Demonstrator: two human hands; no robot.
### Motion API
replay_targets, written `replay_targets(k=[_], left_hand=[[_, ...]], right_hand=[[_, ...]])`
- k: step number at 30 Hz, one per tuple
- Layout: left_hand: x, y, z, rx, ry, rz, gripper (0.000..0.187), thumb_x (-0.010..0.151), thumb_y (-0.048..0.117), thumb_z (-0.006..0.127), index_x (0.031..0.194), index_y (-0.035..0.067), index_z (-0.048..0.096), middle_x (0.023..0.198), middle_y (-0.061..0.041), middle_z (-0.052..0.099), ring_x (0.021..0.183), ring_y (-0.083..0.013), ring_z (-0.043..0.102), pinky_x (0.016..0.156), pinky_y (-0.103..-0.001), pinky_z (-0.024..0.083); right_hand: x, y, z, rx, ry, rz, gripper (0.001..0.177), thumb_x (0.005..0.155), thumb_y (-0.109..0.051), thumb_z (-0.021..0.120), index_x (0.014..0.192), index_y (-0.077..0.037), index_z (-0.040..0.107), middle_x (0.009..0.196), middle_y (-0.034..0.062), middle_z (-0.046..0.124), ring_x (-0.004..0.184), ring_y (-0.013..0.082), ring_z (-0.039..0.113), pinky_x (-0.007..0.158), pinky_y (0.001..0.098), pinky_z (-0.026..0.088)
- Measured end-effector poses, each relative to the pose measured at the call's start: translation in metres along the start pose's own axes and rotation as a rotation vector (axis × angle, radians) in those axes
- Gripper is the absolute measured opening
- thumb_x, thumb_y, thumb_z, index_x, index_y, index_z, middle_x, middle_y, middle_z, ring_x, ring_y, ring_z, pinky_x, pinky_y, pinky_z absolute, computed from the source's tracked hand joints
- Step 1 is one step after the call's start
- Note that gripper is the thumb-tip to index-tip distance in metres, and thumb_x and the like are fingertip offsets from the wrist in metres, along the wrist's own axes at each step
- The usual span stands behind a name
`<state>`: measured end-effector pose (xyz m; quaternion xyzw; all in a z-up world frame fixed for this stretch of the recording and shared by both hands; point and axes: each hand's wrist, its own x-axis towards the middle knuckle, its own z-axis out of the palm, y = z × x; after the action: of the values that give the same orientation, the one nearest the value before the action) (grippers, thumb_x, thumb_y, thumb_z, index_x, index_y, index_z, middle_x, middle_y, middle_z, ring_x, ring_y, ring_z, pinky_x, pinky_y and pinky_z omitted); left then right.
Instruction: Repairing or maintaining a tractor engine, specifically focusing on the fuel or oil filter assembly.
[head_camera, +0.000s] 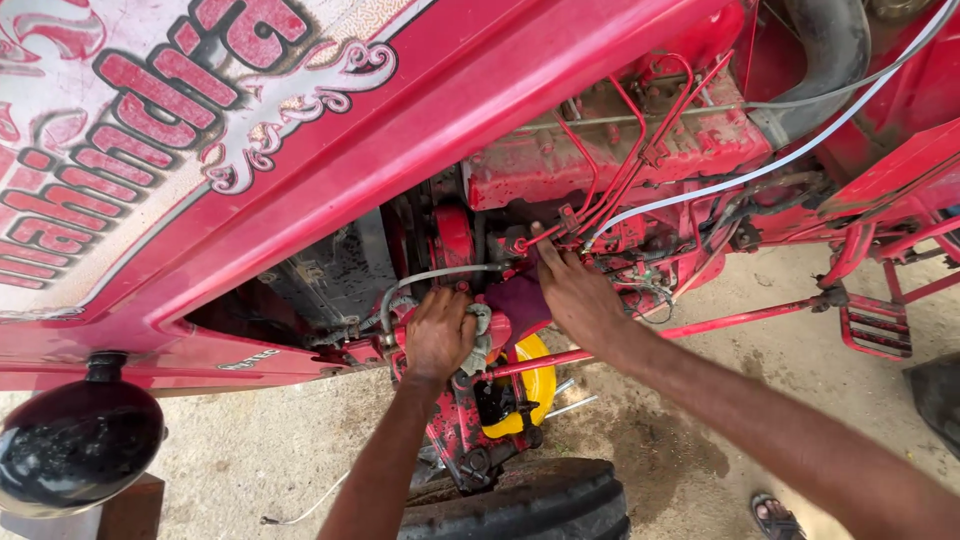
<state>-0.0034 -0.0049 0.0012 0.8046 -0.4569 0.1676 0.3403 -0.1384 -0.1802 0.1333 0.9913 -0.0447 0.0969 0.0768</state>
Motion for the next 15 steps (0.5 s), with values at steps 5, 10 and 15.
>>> replay_targets(k=[5,10,15], left_hand=[[-0.002,0.001,0.001,0.008,0.015,-0.001,0.02,0.084,0.01,0.062,0.099,0.002,0.07,0.091,-0.011,0.064,0.088,-0.0282,0.064,0.077,-0.044,0.059],[0.001,0.0,-0.001,-0.011,0.028,0.023,0.021,0.082,0.01,0.061,0.099,0.001,0.07,0.091,-0.012,0.064,0.088,-0.0281,0.064,0.077,-0.044,0.059],[0.0,0.001,-0.001,-0.056,0.024,-0.001,0.018,0.083,0.011,0.062,0.097,0.002,0.07,0.091,-0.012,0.064,0.087,-0.0293,0.064,0.075,-0.045,0.059]], right_hand=[[0.016,-0.004,0.018,-0.333,-0.239,-0.047,0.032,0.077,-0.003,0.069,0.106,0.011,0.07,0.155,0.0344,0.04,0.096,0.0303,0.069,0.066,0.0367,0.063],[-0.021,0.007,0.041,-0.287,-0.36,-0.095,0.027,0.083,-0.003,0.066,0.106,0.011,0.07,0.138,0.0338,0.052,0.087,0.0314,0.073,0.061,0.0375,0.063],[-0.049,0.063,0.051,0.516,-0.403,0.413,0.017,0.097,-0.012,0.067,0.112,-0.006,0.072,0.103,0.0173,0.074,0.095,0.0296,0.072,0.089,0.0439,0.058]])
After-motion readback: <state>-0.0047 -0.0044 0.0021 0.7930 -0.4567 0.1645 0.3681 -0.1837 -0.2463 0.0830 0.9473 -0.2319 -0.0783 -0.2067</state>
